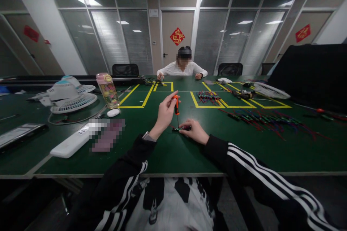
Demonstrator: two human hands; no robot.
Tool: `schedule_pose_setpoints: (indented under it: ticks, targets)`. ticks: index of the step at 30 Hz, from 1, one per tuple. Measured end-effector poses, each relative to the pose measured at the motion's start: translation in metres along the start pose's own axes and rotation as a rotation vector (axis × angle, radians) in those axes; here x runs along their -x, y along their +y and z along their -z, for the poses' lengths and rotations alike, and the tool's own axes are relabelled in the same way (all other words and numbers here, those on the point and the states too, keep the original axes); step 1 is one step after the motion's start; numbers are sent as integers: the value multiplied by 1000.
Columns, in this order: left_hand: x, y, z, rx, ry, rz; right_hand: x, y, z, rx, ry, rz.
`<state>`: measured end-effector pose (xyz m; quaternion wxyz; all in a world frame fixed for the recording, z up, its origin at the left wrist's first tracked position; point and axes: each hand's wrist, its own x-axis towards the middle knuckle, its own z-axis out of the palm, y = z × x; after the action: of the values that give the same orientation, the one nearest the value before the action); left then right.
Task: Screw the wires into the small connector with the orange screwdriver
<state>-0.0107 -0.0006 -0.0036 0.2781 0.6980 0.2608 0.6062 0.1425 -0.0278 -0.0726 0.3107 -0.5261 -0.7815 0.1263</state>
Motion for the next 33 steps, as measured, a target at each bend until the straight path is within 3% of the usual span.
schedule_pose_setpoints:
  ticks: [4,10,15,20,26,31,33]
  targets:
    - [-1,-2,2,-123,82,-40,0,0,0,0,5,-1]
    - [-4,-3,2,60,-53,50,0,0,-1,-11,12,-9]
    - [-2,-5,1,-86,73,-25,-1,2,-2,-29,13,0]
    - [-2,-5,2,54,-33,39,-1,4,-3,-20,9,-1]
    - [-1,-4,2,-111,101,-42,-1,3,-3,-29,10,-1]
    - [-1,-3,1,44,-14,44,0,1,-1,-46,26,-13]
    - [-1,-2,0,34,5,42,1,1,-1,-47,25,-9]
